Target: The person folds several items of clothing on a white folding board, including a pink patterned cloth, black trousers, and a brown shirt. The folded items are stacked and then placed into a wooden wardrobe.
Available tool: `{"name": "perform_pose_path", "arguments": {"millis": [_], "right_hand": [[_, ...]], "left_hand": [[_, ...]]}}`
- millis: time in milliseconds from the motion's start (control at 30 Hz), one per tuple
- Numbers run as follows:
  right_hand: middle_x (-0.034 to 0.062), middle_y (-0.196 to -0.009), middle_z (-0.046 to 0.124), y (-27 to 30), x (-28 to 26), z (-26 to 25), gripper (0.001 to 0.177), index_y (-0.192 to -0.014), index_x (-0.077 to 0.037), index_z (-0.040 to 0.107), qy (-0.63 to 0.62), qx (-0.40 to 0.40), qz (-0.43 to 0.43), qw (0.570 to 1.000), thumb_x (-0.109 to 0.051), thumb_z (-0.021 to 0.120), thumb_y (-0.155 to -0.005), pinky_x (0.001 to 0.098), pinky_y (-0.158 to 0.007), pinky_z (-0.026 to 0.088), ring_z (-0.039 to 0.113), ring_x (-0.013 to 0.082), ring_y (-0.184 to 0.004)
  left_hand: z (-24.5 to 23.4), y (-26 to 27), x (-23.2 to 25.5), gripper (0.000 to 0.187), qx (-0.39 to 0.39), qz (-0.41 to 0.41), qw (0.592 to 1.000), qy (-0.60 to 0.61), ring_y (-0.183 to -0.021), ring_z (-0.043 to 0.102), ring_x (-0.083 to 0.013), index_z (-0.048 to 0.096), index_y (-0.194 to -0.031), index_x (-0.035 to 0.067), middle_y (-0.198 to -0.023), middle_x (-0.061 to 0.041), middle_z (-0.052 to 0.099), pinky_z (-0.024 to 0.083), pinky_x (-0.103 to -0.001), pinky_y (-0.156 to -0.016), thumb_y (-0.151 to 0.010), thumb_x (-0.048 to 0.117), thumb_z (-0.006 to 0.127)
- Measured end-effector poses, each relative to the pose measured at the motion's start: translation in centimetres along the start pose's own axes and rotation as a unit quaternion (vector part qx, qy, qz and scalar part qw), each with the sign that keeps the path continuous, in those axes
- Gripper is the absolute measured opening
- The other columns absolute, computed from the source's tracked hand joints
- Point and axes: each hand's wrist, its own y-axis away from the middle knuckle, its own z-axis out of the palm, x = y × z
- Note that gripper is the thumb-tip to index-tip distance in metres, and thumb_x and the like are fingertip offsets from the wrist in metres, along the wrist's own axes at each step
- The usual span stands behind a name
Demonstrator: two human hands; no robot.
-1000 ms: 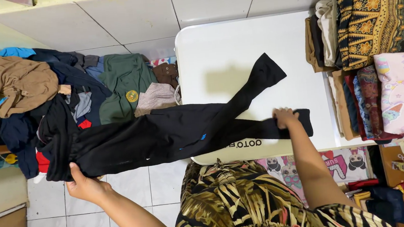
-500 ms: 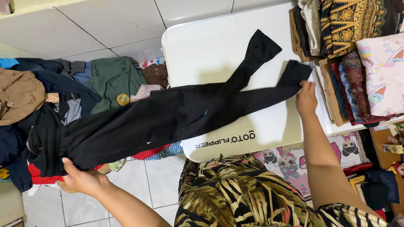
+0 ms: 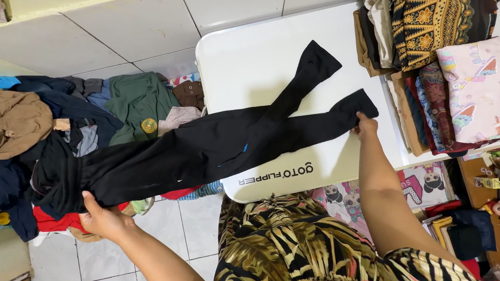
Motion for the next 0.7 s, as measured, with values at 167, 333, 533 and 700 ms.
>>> {"name": "perform_pose_path", "arguments": {"millis": [167, 333, 533, 700], "right_hand": [[0.0154, -0.100, 0.066, -0.2, -3.2, -0.8, 0.024, -0.108, 0.009, 0.065, 0.024, 0.082, -0.561, 0.824, -0.006, 0.071, -0.091, 0.0369, -0.087, 0.049, 0.063, 0.0263, -0.093], [0.0089, -0.093, 0.066, 0.4, -10.1, -3.5, 0.015, -0.107, 0.005, 0.065, 0.138, 0.001, -0.561, 0.816, -0.008, 0.069, -0.100, 0.0335, -0.085, 0.051, 0.062, 0.0221, -0.088], [0.0097, -0.091, 0.066, 1.5, -13.7, -3.4, 0.039, -0.121, -0.001, 0.049, 0.143, -0.037, -0.289, 0.946, -0.026, 0.068, -0.098, 0.0311, -0.066, 0.050, 0.062, 0.0180, -0.075], [0.0131, -0.103, 0.066, -0.1, -9.5, -2.8, 0.043, -0.123, -0.004, 0.054, 0.267, 0.000, -0.272, 0.925, -0.031, 0.070, -0.094, 0.0398, -0.080, 0.044, 0.057, 0.0269, -0.093]], "left_hand": [[-1.1, -0.6, -0.2, 0.019, 0.023, -0.008, 1.000, -0.005, -0.115, 0.070, -0.0236, 0.065, -0.118, -0.001, -0.127, -0.015, 0.068, 0.061, -0.037, -0.102, -0.105, 0.013, 0.065], [-2.0, -1.6, -0.1, 0.020, 0.011, -0.007, 0.999, 0.033, -0.120, 0.069, -0.0262, 0.065, -0.119, 0.000, -0.131, -0.017, 0.068, 0.059, -0.041, -0.107, -0.105, 0.014, 0.065], [-1.4, -1.5, -0.4, 0.023, -0.004, -0.013, 0.999, 0.034, -0.121, 0.068, -0.0256, 0.066, -0.123, 0.002, -0.131, -0.015, 0.068, 0.061, -0.041, -0.107, -0.104, 0.014, 0.064], [-1.1, -0.6, -0.9, 0.021, 0.023, -0.031, 0.999, 0.008, -0.113, 0.072, -0.0244, 0.067, -0.119, 0.000, -0.125, -0.014, 0.070, 0.062, -0.039, -0.099, -0.104, 0.015, 0.066]]}}
